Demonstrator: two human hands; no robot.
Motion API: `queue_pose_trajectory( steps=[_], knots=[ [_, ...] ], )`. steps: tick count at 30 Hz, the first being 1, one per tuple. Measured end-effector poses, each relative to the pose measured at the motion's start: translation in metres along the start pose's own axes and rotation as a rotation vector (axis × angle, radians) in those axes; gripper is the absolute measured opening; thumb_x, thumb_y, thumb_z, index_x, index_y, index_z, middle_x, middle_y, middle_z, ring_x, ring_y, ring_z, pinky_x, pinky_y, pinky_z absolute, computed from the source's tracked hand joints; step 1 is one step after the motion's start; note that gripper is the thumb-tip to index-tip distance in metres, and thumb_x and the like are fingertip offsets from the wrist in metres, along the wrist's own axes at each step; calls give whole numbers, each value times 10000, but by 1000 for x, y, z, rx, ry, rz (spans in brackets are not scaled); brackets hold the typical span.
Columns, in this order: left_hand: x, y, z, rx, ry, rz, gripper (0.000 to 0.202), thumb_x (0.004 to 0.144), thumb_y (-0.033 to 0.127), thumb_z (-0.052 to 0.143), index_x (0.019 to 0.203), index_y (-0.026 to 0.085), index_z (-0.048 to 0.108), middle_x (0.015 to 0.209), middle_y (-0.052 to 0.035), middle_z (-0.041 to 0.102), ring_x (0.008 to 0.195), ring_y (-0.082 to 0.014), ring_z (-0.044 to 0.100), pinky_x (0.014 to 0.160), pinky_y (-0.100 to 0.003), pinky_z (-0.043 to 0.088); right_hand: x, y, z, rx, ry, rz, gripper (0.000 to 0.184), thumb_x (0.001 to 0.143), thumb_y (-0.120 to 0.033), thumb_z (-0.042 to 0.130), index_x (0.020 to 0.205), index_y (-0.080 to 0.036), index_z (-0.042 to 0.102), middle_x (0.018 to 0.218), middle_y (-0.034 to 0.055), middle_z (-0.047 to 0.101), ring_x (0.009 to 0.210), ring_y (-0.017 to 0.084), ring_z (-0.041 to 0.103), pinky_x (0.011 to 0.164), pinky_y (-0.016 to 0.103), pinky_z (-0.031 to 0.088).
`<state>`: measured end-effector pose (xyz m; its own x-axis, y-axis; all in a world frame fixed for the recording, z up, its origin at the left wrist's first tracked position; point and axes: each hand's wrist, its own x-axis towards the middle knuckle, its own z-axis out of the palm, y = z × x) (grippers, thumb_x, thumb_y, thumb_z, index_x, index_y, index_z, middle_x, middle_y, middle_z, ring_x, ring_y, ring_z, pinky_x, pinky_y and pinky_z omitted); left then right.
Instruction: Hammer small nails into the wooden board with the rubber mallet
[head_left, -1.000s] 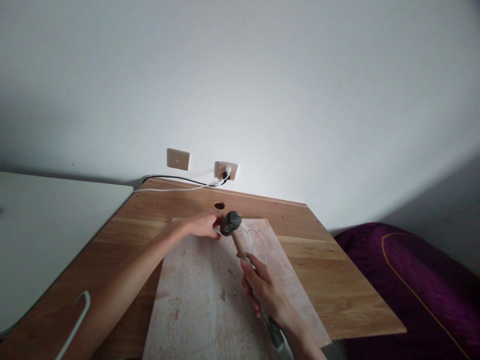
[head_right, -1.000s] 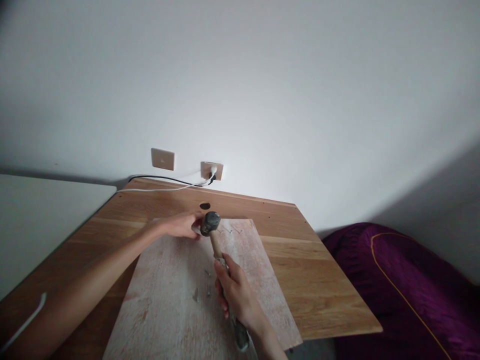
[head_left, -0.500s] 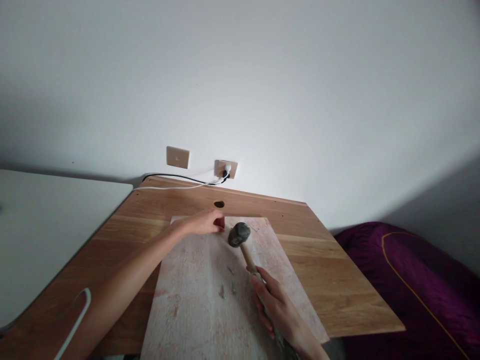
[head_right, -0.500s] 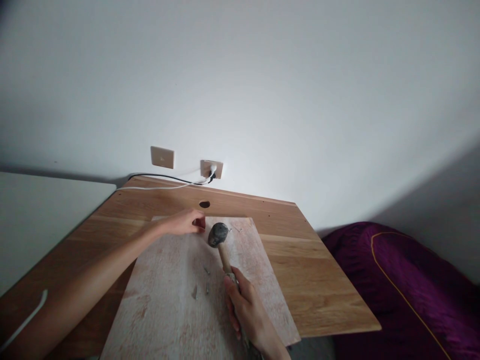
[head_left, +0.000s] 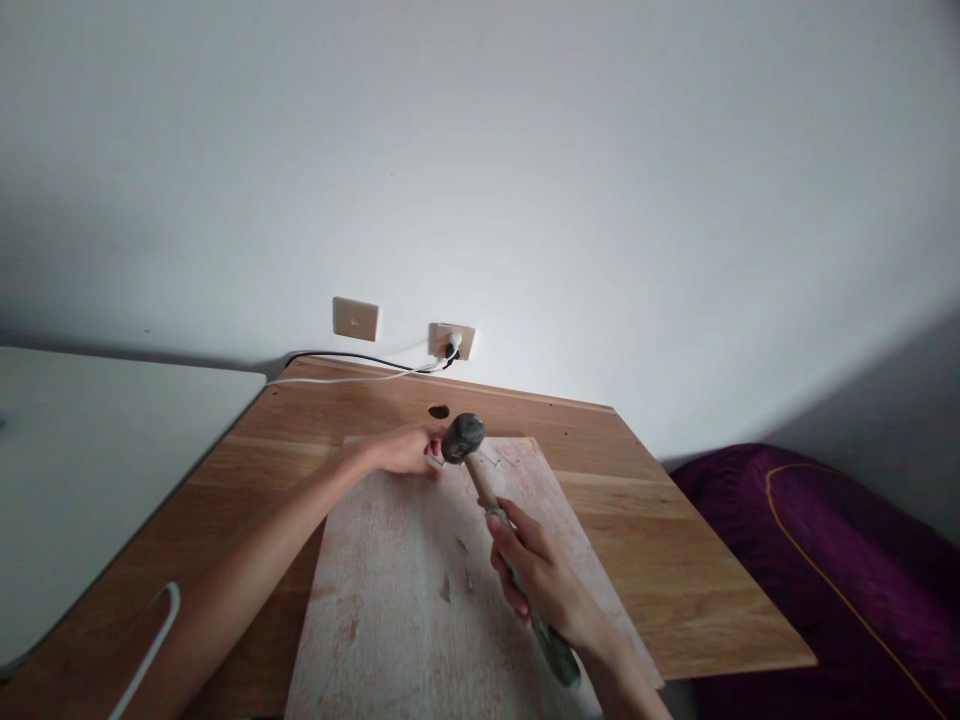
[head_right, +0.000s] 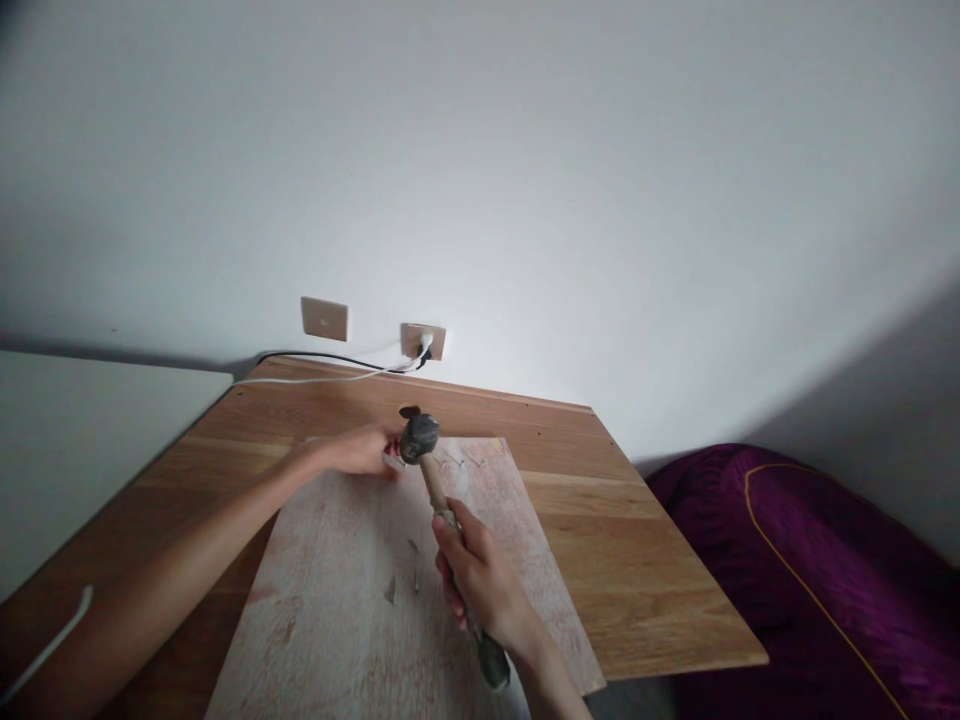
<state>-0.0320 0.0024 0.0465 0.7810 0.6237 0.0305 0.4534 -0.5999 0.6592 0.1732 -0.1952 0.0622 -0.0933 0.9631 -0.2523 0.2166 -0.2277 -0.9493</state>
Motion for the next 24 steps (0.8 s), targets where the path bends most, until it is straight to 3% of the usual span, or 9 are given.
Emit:
queue_pose_trajectory(
  steps=[5,10,17,21,24],
  knots=[
    [0,4,0,22,22,-9,301,681,264,797,945,193,671,849,7,670,765,-173,592,666,-255,397,0,8,-1,-39,17,35,611,924,-704,521,1264,-196,526,648,-95,499,342,41,386,279,146,325],
    [1,8,0,21,41,-40,202,767,345,768,797,183,650,758,-3,657,691,-160,585,627,-260,390,-22,6,-7,-22,70,88,712,874,-759,544,1291,-182,519,644,-92,489,347,37,363,283,145,291],
    [3,4,6,37,79,-18,139,798,278,741,765,165,670,737,-23,688,691,-171,616,627,-264,388,-33,29,-12,-61,35,150,771,889,-772,499,1351,-155,490,547,-113,434,350,63,330,286,165,322],
    [6,1,6,5,39,-29,32,793,185,708,807,157,712,811,-45,738,774,-193,666,682,-265,424,-28,24,-14,-71,24,109,737,897,-748,512,1327,-150,497,587,-103,454,356,54,348,288,158,303],
    [5,1,5,-35,9,-12,60,808,146,666,823,158,723,834,-46,749,781,-187,668,702,-264,434,-24,12,-14,-51,64,87,726,896,-746,517,1326,-162,481,635,-98,471,355,43,359,285,150,287]
  ],
)
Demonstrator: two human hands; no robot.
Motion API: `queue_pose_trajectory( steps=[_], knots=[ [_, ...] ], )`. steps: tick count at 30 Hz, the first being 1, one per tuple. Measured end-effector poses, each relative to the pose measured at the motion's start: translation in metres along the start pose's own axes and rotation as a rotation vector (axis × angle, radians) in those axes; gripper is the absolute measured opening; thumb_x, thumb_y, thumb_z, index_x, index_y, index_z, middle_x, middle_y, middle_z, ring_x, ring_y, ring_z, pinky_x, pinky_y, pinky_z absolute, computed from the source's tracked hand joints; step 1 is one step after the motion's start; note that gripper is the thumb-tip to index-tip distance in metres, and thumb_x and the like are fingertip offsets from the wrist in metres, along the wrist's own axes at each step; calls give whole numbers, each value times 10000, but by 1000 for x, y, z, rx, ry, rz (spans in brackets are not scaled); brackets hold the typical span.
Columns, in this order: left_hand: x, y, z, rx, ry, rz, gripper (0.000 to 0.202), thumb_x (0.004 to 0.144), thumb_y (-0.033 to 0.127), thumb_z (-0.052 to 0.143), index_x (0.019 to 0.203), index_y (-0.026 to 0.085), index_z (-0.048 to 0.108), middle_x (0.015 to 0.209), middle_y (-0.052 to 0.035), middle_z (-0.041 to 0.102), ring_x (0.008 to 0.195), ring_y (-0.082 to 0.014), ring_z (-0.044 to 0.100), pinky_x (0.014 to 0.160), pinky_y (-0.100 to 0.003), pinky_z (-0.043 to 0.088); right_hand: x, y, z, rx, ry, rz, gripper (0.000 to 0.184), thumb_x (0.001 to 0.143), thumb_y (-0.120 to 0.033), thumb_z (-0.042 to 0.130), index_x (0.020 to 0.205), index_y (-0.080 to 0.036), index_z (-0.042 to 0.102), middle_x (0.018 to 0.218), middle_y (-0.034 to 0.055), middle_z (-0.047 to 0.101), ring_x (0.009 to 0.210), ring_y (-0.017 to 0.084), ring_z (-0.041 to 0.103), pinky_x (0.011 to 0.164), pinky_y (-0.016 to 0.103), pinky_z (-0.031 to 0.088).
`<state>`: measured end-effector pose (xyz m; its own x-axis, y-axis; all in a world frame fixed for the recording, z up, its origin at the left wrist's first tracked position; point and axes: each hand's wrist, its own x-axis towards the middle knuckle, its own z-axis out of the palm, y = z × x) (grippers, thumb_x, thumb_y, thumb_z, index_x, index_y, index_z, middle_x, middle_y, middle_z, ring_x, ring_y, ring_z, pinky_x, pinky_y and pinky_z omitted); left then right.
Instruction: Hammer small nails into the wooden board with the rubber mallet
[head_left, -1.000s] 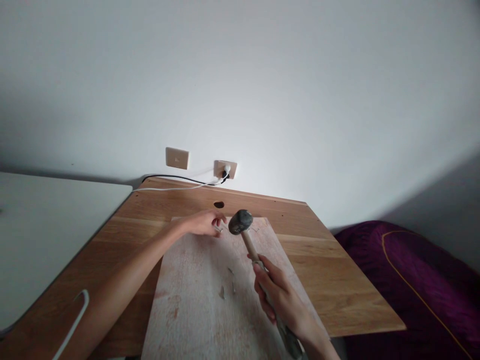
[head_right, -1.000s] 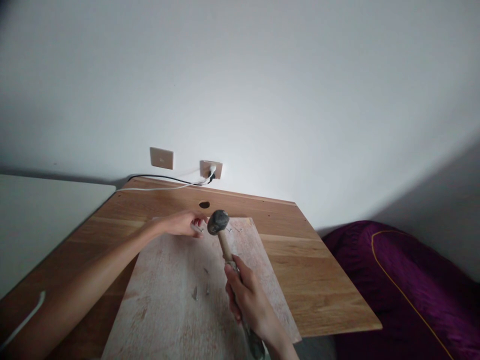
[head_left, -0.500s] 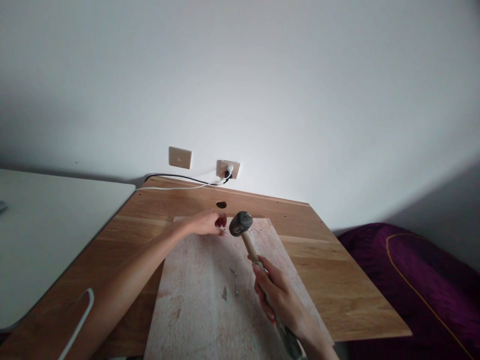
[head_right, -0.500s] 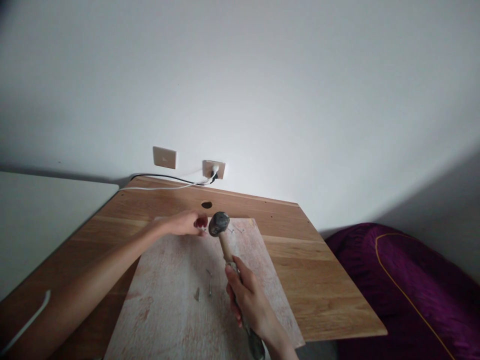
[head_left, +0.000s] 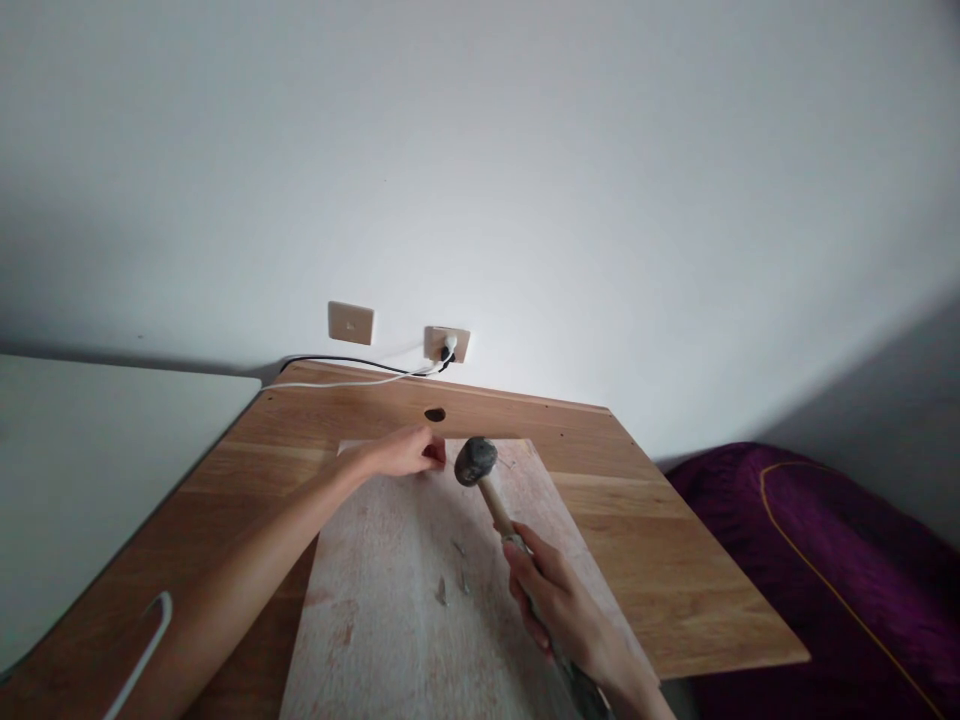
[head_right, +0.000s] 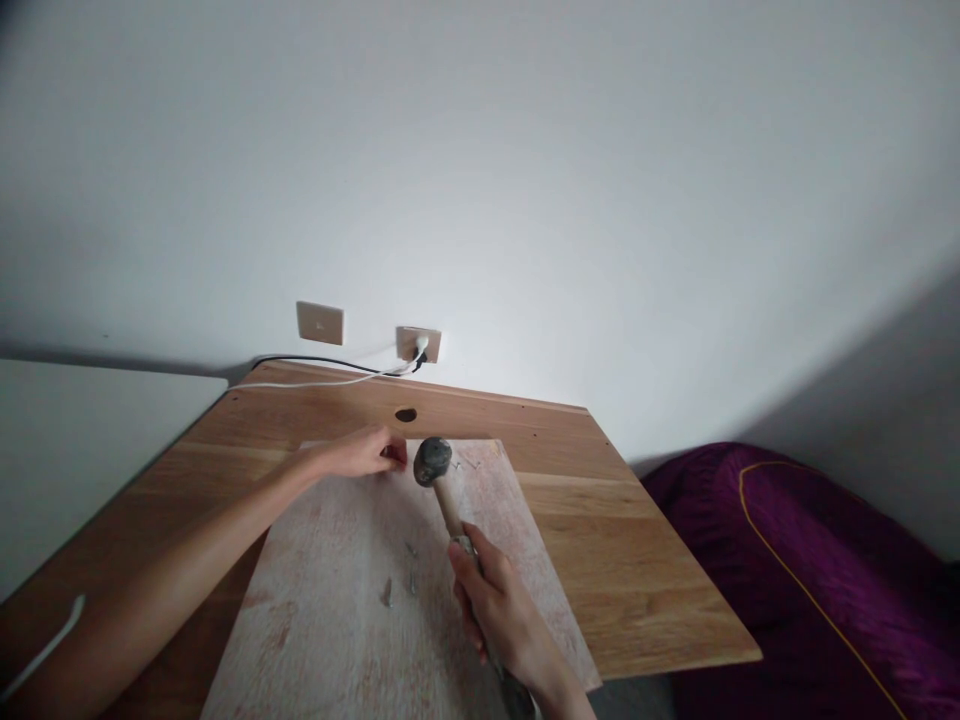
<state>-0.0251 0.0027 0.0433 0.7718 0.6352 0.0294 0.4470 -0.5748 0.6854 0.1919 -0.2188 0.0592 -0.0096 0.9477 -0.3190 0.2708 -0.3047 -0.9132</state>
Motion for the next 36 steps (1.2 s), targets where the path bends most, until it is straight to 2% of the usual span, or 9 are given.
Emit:
queue_pose_trajectory(
  steps=[5,8,10,13,17,20,27,32,36],
  knots=[
    [-4,3,-3,-28,-9,20,139,786,211,714,915,169,688,803,-8,686,733,-158,609,682,-249,422,11,-17,7,41,11,-103,646,909,-731,513,1248,-181,508,643,-101,472,336,34,357,283,148,281],
    [-6,4,-5,38,33,-1,330,668,267,820,941,183,653,841,13,646,747,-159,575,660,-246,402,21,-15,14,32,-23,-111,613,923,-716,508,1227,-184,520,636,-97,484,334,39,364,281,151,297],
    [-8,5,-6,52,42,-6,355,650,255,818,952,189,644,846,21,637,748,-159,568,650,-247,391,25,-8,17,-3,-56,-100,597,932,-709,505,1218,-185,533,631,-91,495,339,44,371,283,153,313],
    [-8,6,-6,41,36,3,311,667,234,792,941,189,652,814,26,631,735,-156,569,644,-248,381,24,2,18,-30,-62,-83,607,940,-707,497,1243,-183,531,601,-95,480,342,53,361,283,157,328],
    [-6,7,-4,33,12,-11,164,748,296,760,807,180,660,744,15,625,686,-154,563,619,-260,368,11,8,14,-2,-1,-18,745,899,-760,504,1359,-175,476,569,-105,466,338,62,346,274,162,313],
    [-5,8,-4,67,18,-44,192,788,328,751,749,174,643,713,1,637,657,-157,569,596,-267,353,1,12,11,-5,-4,22,833,865,-797,511,1387,-151,463,532,-114,448,334,63,331,278,161,316],
    [-5,10,-1,164,61,-1,69,790,198,741,755,166,692,754,-31,703,718,-175,633,630,-259,373,-1,20,9,28,-11,48,824,856,-799,517,1381,-164,489,551,-115,452,325,57,321,259,157,298],
    [-5,10,-2,168,58,-5,54,802,194,725,757,166,714,736,-33,707,680,-168,623,613,-259,368,0,16,12,27,-3,17,812,856,-795,525,1351,-153,505,545,-118,444,323,52,324,266,153,315],
    [-5,7,-2,105,-8,25,77,837,174,652,799,171,719,737,-18,696,677,-150,606,641,-248,386,4,0,15,85,48,-29,832,828,-806,555,1355,-166,482,603,-106,483,315,44,350,259,154,305]
  ],
)
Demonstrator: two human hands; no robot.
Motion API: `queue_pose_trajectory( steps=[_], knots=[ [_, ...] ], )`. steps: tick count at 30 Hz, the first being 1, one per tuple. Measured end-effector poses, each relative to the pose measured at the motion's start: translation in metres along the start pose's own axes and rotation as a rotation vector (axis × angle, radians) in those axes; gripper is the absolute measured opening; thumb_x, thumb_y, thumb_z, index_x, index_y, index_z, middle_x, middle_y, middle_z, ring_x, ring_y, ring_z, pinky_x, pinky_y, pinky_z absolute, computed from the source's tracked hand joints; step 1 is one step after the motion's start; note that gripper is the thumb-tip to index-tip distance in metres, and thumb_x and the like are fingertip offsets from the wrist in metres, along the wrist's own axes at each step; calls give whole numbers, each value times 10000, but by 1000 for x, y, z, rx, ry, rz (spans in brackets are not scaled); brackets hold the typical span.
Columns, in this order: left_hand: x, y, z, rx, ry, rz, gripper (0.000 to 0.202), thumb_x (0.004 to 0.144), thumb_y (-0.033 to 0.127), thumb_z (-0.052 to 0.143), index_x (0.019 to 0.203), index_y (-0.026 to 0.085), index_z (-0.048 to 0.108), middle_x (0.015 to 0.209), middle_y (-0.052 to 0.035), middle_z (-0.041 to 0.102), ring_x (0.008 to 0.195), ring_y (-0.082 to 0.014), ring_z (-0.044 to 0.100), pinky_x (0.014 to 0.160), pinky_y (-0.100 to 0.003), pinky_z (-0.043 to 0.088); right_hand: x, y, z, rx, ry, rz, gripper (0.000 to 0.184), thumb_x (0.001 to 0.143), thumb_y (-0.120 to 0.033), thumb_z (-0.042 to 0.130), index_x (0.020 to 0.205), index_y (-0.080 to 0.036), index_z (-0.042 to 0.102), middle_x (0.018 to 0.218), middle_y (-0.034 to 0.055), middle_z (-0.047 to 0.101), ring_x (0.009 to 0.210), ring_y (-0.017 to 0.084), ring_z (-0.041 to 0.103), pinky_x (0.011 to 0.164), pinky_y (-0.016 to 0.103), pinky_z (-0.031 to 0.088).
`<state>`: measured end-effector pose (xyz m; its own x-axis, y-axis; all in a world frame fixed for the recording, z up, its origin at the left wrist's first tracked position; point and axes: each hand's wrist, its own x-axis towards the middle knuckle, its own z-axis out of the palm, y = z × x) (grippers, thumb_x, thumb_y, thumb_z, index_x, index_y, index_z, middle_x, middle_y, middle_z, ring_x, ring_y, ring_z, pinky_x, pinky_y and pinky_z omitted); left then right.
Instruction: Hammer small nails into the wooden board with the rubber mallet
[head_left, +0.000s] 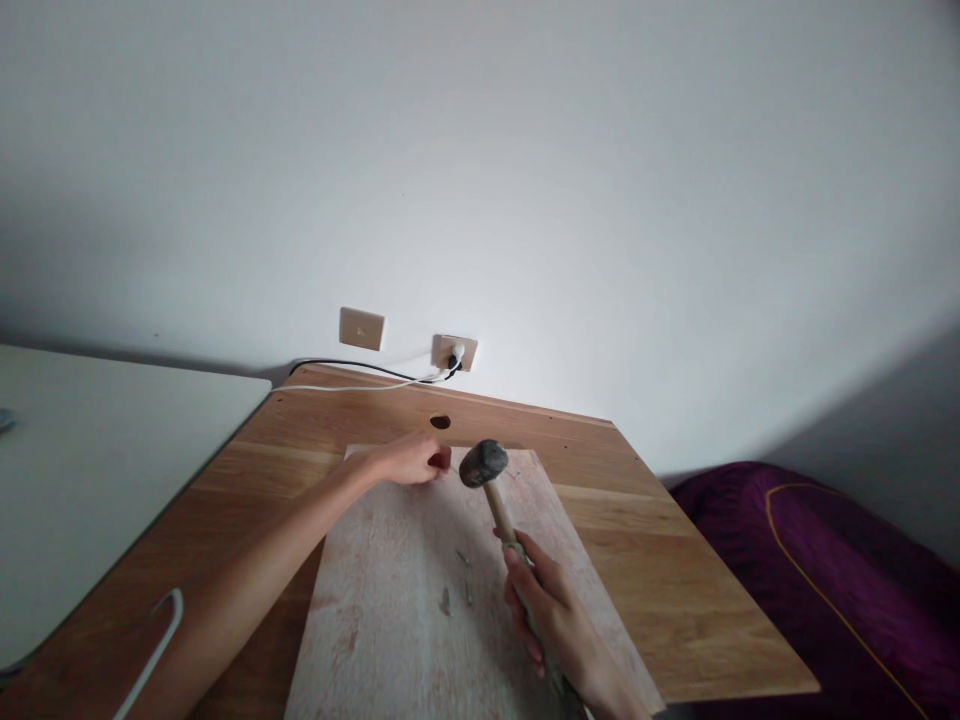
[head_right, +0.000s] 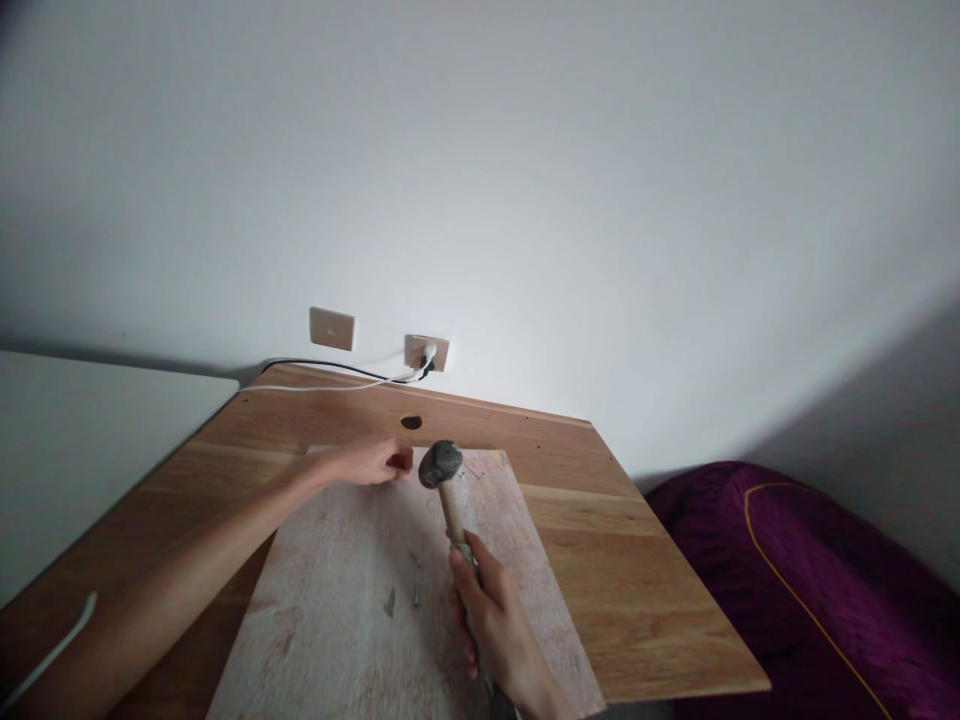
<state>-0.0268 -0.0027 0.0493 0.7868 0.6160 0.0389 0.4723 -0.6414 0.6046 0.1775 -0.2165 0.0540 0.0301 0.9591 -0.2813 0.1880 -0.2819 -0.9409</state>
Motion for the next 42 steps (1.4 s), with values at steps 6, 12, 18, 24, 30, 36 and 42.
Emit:
queue_pose_trajectory(
  steps=[6,12,18,24,30,36,42],
  knots=[
    [-3,0,-6,-13,-19,-55,281,726,318,766,958,192,669,760,32,617,673,-141,557,616,-240,373,13,-14,9,13,-47,-55,737,880,-763,529,1333,-184,475,616,-114,474,315,37,357,266,144,311],
    [-9,1,-19,38,-40,-94,190,677,270,727,790,190,597,726,24,583,655,-154,535,573,-258,352,13,3,14,-53,-75,-30,739,903,-753,492,1350,-164,494,559,-119,444,327,55,341,276,158,344],
    [-8,25,-21,32,-116,-16,89,739,180,655,678,185,591,632,32,572,586,-129,505,575,-262,335,-2,11,-2,-38,6,48,817,849,-800,526,1363,-166,484,601,-99,481,326,45,341,264,157,298],
    [-13,69,3,0,-247,219,156,679,80,714,699,211,631,689,43,632,645,-142,571,596,-258,379,-8,22,-10,-13,11,75,838,833,-813,529,1365,-168,476,582,-108,474,317,49,331,268,169,306],
    [-15,88,28,168,-311,290,291,615,106,806,670,226,548,702,7,619,667,-218,581,539,-319,353,-6,23,-10,-7,0,59,795,827,-811,531,1319,-189,483,589,-111,481,325,54,355,271,169,314],
    [-17,84,28,73,-263,287,224,632,42,703,691,219,579,646,33,588,591,-167,520,522,-293,326,-5,26,-11,-1,-15,43,733,849,-800,520,1257,-191,494,592,-118,473,322,45,346,266,157,322],
    [-27,35,0,-4,21,117,156,723,69,616,796,177,702,774,6,661,689,-131,586,657,-240,414,-6,26,-11,-7,-19,15,713,867,-781,512,1256,-184,511,590,-112,482,318,49,363,262,155,324]
  ],
)
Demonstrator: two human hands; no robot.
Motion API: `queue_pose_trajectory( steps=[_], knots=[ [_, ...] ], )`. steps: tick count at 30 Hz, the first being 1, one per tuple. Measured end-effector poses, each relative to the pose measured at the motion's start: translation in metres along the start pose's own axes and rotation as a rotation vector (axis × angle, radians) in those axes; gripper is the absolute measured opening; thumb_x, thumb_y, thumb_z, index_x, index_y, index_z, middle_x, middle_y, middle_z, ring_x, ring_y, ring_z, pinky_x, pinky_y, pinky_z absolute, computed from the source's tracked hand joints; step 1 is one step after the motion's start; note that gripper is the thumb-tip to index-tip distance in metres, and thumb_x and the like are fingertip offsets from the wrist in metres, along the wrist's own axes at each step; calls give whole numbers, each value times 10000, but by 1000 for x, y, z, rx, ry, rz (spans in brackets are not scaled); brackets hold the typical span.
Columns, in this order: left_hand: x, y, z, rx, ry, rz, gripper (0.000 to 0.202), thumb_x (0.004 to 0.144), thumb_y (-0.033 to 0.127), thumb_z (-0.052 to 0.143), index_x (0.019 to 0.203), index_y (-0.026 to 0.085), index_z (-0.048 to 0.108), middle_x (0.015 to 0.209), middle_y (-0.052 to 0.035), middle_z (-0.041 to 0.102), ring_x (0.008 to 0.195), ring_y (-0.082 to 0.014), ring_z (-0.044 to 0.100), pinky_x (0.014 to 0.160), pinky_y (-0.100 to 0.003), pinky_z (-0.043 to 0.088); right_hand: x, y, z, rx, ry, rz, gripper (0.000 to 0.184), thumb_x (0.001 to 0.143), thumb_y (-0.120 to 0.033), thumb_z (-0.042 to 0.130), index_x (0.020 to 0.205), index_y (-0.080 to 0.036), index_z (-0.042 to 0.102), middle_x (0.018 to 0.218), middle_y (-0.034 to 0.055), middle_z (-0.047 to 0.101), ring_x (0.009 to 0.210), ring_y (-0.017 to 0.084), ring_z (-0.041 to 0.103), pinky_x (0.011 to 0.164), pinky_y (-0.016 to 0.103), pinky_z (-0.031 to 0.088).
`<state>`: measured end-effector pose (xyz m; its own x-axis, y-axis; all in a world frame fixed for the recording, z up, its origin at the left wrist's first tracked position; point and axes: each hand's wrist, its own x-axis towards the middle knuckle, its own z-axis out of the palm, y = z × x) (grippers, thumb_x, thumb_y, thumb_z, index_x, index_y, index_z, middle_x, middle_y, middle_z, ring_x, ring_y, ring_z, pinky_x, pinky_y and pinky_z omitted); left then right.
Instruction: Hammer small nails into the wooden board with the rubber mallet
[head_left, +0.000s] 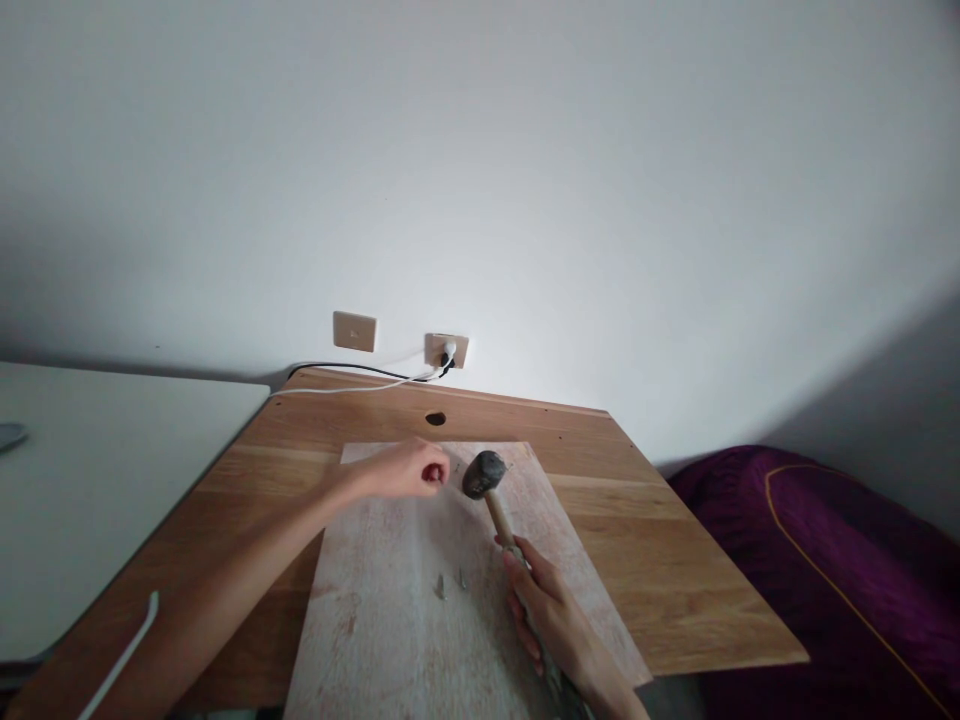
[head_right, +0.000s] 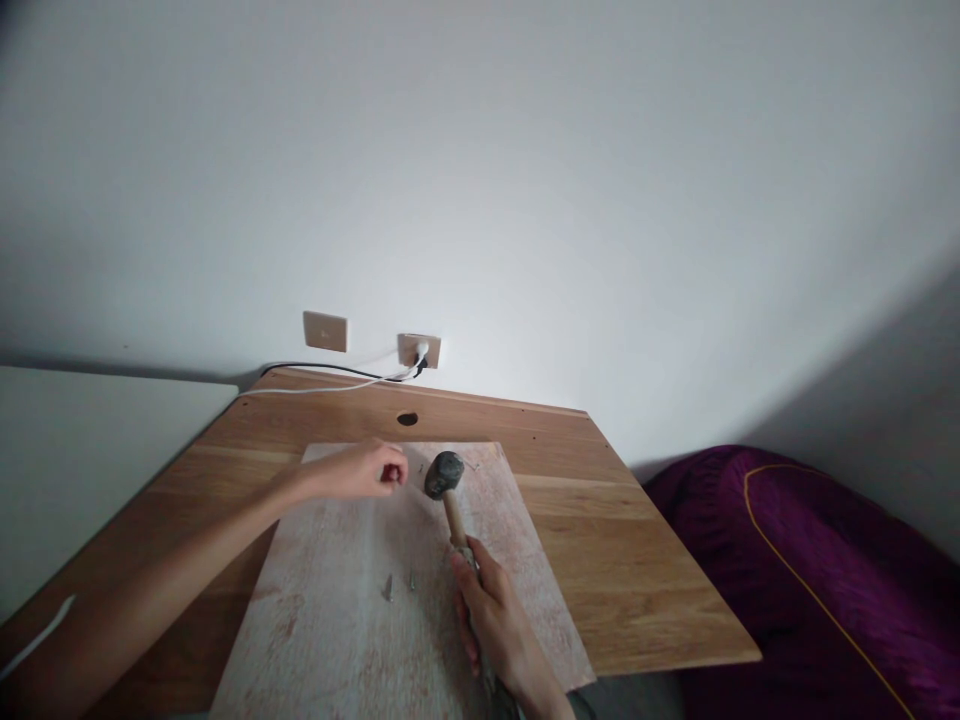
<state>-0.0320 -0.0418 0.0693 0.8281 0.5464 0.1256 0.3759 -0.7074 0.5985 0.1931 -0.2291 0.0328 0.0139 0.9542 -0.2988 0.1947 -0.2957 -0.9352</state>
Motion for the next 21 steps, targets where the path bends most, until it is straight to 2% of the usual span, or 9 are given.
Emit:
queue_pose_trajectory(
  steps=[2,4,9,12,14,16,18,21],
  knots=[
    [-8,-17,-6,-31,140,-89,134,784,120,606,830,166,723,797,-13,676,714,-135,595,689,-237,431,0,-1,1,-2,5,1,739,844,-805,513,1243,-183,517,592,-110,484,315,50,368,258,160,327],
    [-16,-29,-5,-71,231,-138,130,836,172,606,852,158,734,812,-29,691,731,-141,599,707,-241,445,-1,-3,1,-2,11,6,754,830,-820,512,1229,-181,521,579,-112,475,313,51,365,258,162,325],
    [-25,-35,13,-90,348,-179,131,872,187,577,876,165,706,828,-26,687,744,-146,606,717,-248,469,-2,-6,2,6,18,30,770,815,-823,523,1240,-181,503,593,-107,487,320,46,364,263,161,325],
    [-30,-34,20,24,375,-154,178,836,141,559,943,175,697,972,-50,675,825,-164,632,782,-273,500,-2,-6,1,3,9,25,770,811,-830,521,1230,-184,509,597,-107,482,322,48,364,262,165,336],
    [-34,-37,21,122,379,-134,313,811,101,555,1071,196,701,1163,-77,656,959,-189,649,889,-304,510,-2,-6,1,3,15,25,758,817,-826,521,1225,-187,514,596,-107,478,326,49,369,264,164,340],
    [-37,-40,21,192,363,-123,394,820,68,546,1146,225,700,1264,-76,648,1085,-210,639,993,-333,491,-2,-5,1,3,22,29,749,823,-818,527,1230,-189,516,593,-108,479,327,50,370,260,160,331],
    [-39,-43,20,227,336,-105,362,856,53,536,1109,234,721,1223,-61,691,1127,-213,633,1035,-348,477,-1,-3,1,9,22,26,738,835,-801,532,1240,-185,518,591,-108,486,324,50,368,259,157,328],
    [-39,-43,20,257,308,-67,323,896,40,519,1037,225,744,1116,-53,730,1064,-202,657,991,-336,500,-1,-1,1,25,14,3,723,857,-776,527,1262,-177,514,584,-114,482,317,49,359,257,157,329]
  ],
)
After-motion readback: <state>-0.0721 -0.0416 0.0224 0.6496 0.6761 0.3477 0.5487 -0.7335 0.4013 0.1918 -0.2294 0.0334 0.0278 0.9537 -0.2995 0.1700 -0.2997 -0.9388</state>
